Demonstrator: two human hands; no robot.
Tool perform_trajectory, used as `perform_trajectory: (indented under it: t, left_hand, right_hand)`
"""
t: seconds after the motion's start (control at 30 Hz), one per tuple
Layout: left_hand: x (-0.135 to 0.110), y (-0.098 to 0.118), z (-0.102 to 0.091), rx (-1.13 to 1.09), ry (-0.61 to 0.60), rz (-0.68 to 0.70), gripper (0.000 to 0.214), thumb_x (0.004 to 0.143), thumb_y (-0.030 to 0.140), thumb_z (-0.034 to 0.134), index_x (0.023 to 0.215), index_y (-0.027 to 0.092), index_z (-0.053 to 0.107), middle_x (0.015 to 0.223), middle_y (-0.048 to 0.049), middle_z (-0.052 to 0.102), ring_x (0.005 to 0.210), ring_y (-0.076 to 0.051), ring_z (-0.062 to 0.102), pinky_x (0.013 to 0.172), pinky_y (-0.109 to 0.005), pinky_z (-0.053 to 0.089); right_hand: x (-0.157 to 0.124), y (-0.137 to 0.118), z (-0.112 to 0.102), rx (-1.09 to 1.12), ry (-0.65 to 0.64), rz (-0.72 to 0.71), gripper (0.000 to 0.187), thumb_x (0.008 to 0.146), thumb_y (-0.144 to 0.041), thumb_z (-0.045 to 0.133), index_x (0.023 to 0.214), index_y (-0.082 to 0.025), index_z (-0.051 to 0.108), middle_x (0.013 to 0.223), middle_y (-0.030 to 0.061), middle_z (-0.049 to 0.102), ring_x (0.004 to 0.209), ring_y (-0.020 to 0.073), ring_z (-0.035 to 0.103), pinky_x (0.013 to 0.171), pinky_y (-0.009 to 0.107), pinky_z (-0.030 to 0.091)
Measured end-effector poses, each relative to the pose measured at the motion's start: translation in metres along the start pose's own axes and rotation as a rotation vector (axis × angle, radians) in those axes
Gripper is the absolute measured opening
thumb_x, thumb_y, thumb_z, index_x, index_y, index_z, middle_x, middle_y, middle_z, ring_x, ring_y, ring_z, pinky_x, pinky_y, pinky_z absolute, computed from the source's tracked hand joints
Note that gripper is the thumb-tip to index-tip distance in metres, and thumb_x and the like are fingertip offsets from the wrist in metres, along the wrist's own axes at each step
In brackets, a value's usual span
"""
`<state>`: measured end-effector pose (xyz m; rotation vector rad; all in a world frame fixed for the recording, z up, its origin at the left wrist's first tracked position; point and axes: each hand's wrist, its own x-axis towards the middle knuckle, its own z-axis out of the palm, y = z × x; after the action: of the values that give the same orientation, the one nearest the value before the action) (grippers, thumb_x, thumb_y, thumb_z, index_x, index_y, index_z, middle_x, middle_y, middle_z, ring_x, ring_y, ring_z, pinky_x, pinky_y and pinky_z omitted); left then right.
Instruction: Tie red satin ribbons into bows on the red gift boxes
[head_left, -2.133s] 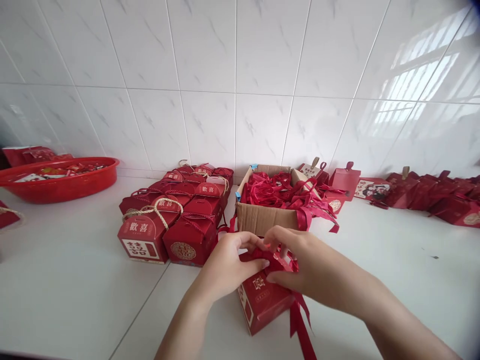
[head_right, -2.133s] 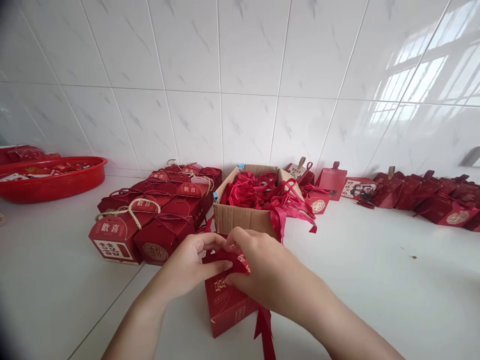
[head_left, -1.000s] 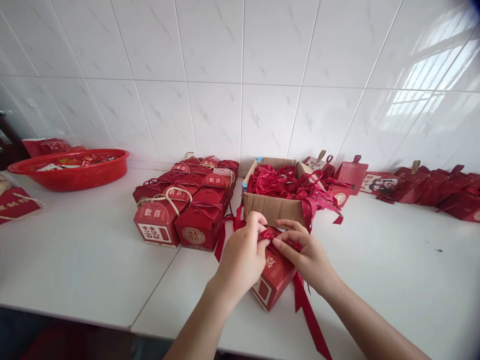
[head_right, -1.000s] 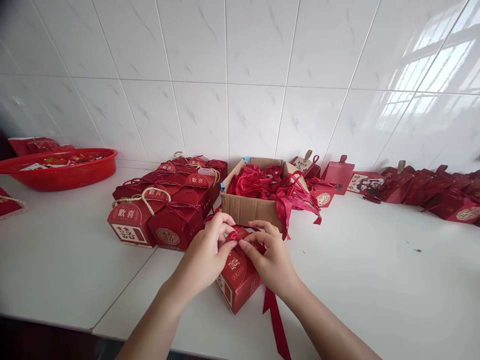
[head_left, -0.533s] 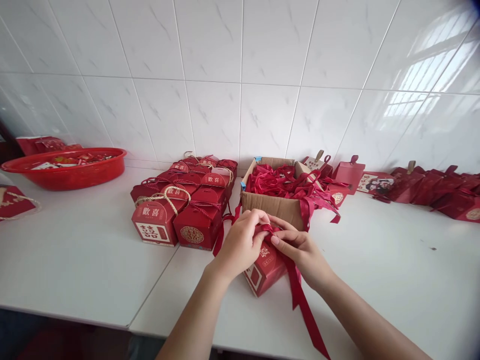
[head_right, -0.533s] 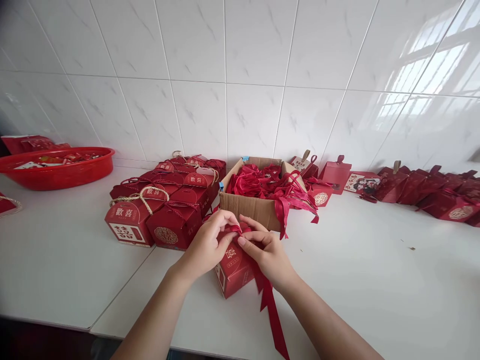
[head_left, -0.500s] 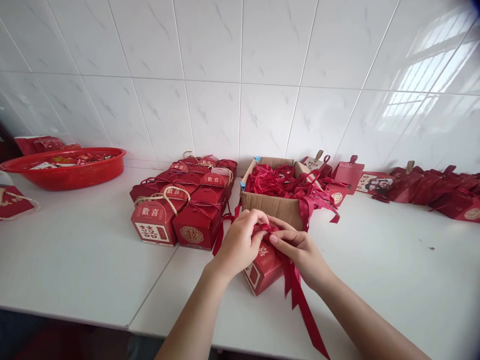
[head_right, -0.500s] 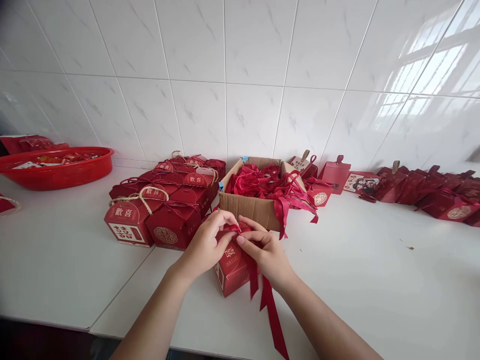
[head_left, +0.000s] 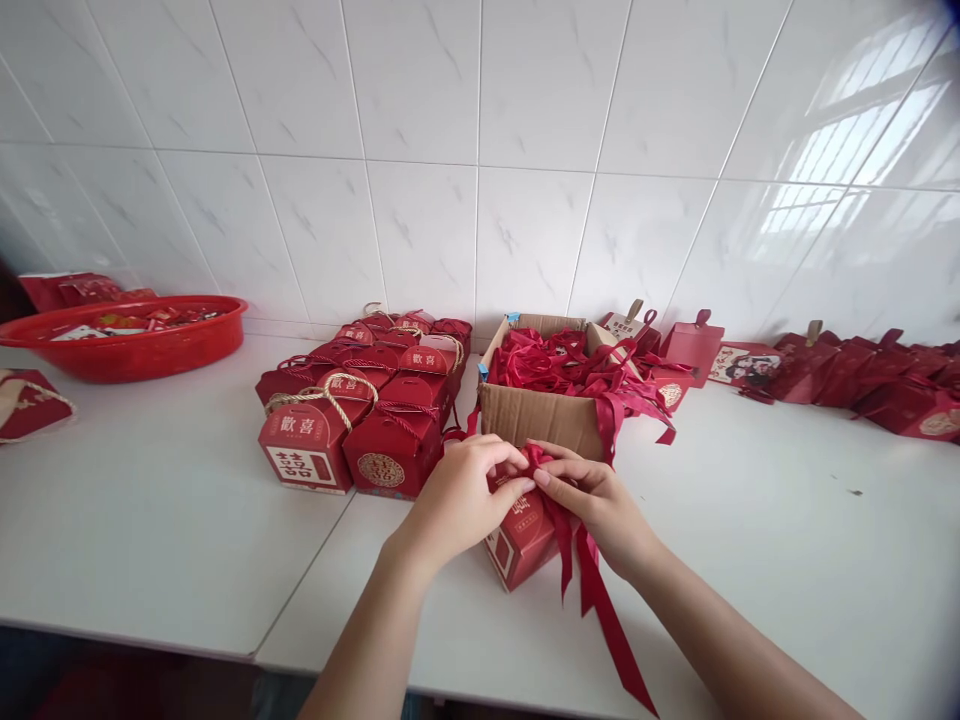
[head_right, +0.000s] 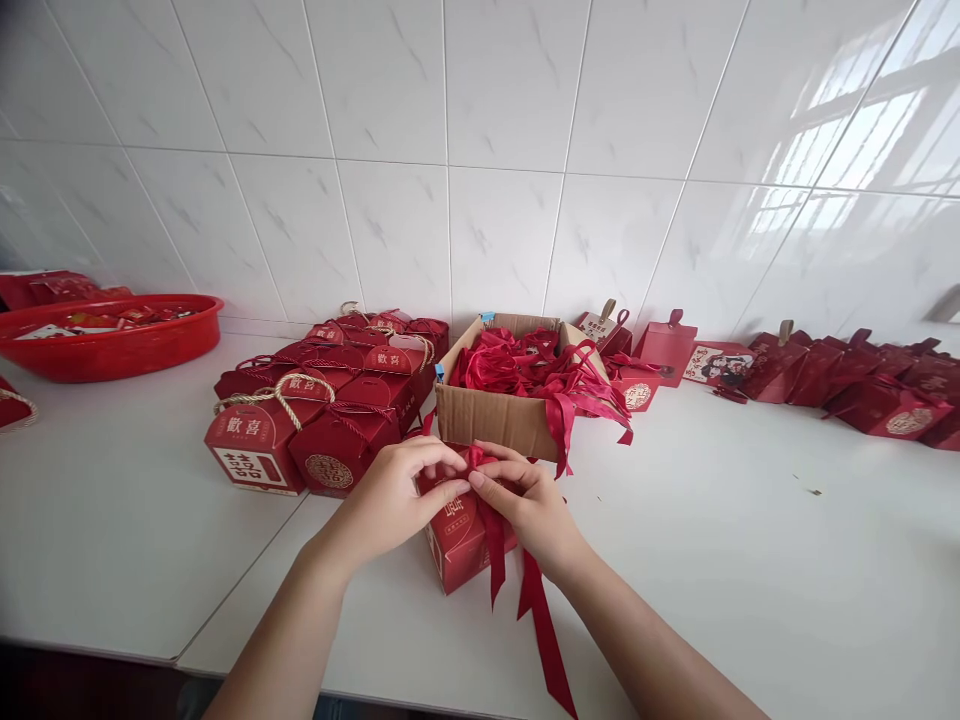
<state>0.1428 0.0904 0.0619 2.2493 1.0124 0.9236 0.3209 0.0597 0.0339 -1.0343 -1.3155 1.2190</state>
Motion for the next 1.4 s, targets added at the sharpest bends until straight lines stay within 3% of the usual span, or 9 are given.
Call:
perform_trajectory:
  t: [0.13, 0.23, 0.37, 0.6, 0.77, 0.9, 1.03, 1.27, 1.4]
  left_hand:
    - [0.002, -0.006, 0.0, -0.042, 0.01, 0.016, 0.009, 0.082, 0.02, 0.064, 0.081, 0.024, 0.073, 0.083, 0.0009, 0.069, 0.079, -0.014, 0.063, 0.075, -0.025, 0.048]
    - [0.001, -0.007, -0.003, -0.074, -0.025, 0.032, 0.01, 0.082, 0.019, 0.064, 0.081, 0.023, 0.073, 0.085, 0.0006, 0.069, 0.08, -0.013, 0.064, 0.076, -0.024, 0.049]
    - [-0.001, -0.001, -0.009, -0.085, -0.106, 0.049, 0.011, 0.081, 0.016, 0.059, 0.082, 0.021, 0.069, 0.087, 0.0004, 0.068, 0.083, -0.013, 0.063, 0.078, -0.025, 0.049]
    - [-0.006, 0.006, -0.016, -0.002, -0.137, 0.006, 0.012, 0.082, 0.018, 0.056, 0.082, 0.023, 0.067, 0.085, 0.003, 0.069, 0.077, -0.013, 0.061, 0.076, -0.027, 0.046]
    - [-0.007, 0.012, -0.018, 0.015, -0.155, -0.026, 0.015, 0.081, 0.015, 0.055, 0.082, 0.023, 0.068, 0.084, 0.0029, 0.068, 0.073, -0.012, 0.059, 0.069, -0.024, 0.046]
    - [-0.007, 0.016, -0.019, -0.038, -0.203, -0.022, 0.023, 0.08, 0.009, 0.051, 0.086, 0.023, 0.068, 0.088, 0.003, 0.067, 0.08, -0.012, 0.061, 0.075, -0.023, 0.047]
    - [-0.007, 0.017, -0.021, 0.017, -0.238, -0.034, 0.024, 0.082, 0.009, 0.048, 0.082, 0.024, 0.067, 0.086, 0.0026, 0.063, 0.082, -0.013, 0.059, 0.075, -0.025, 0.047]
    - [-0.008, 0.009, -0.022, 0.007, -0.216, -0.096, 0.024, 0.089, 0.014, 0.043, 0.1, 0.028, 0.06, 0.104, 0.0024, 0.063, 0.094, -0.015, 0.057, 0.082, -0.029, 0.045]
    - [-0.007, 0.007, -0.021, 0.008, -0.195, -0.108, 0.018, 0.093, 0.018, 0.039, 0.096, 0.026, 0.055, 0.103, 0.0017, 0.061, 0.095, -0.016, 0.055, 0.082, -0.03, 0.044]
  right_hand:
    - [-0.001, -0.002, 0.0, -0.106, 0.016, -0.036, 0.04, 0.085, -0.049, 0.061, 0.059, -0.019, 0.065, 0.119, 0.0067, 0.061, 0.123, 0.0237, 0.049, 0.098, 0.033, 0.039]
    - [-0.002, -0.005, -0.004, -0.232, 0.087, -0.07, 0.045, 0.087, -0.052, 0.055, 0.059, -0.017, 0.059, 0.093, 0.0061, 0.064, 0.091, 0.0189, 0.059, 0.079, 0.031, 0.044]
    - [-0.002, -0.016, -0.012, -0.34, 0.064, -0.051, 0.041, 0.085, -0.054, 0.056, 0.066, -0.018, 0.047, 0.059, -0.0041, 0.046, 0.053, 0.0095, 0.041, 0.051, 0.025, 0.033]
    - [0.008, -0.048, -0.02, -0.579, -0.286, -0.069, 0.021, 0.086, -0.035, 0.06, 0.099, -0.021, 0.053, 0.081, -0.0011, 0.062, 0.069, 0.0118, 0.053, 0.062, 0.025, 0.044]
    - [0.017, -0.071, -0.021, -0.802, -0.448, -0.177, 0.005, 0.086, -0.021, 0.058, 0.091, -0.022, 0.059, 0.082, -0.0031, 0.063, 0.071, 0.0108, 0.055, 0.061, 0.022, 0.044]
    - [0.014, -0.078, -0.022, -0.893, -0.599, -0.328, 0.023, 0.085, -0.005, 0.053, 0.097, -0.022, 0.064, 0.09, -0.0027, 0.066, 0.078, 0.0095, 0.058, 0.068, 0.021, 0.044]
    - [0.008, -0.072, -0.023, -1.003, -0.647, -0.395, 0.035, 0.091, -0.008, 0.046, 0.112, -0.028, 0.067, 0.089, 0.0019, 0.063, 0.077, 0.0119, 0.056, 0.066, 0.023, 0.043]
    - [0.01, -0.064, -0.022, -1.179, -0.717, -0.416, 0.064, 0.081, 0.006, 0.043, 0.124, -0.037, 0.062, 0.09, 0.0058, 0.058, 0.084, 0.0172, 0.052, 0.069, 0.026, 0.042]
    - [0.011, -0.064, -0.021, -1.197, -0.743, -0.371, 0.071, 0.077, 0.009, 0.044, 0.127, -0.04, 0.059, 0.089, 0.0057, 0.054, 0.084, 0.0182, 0.047, 0.068, 0.027, 0.041]
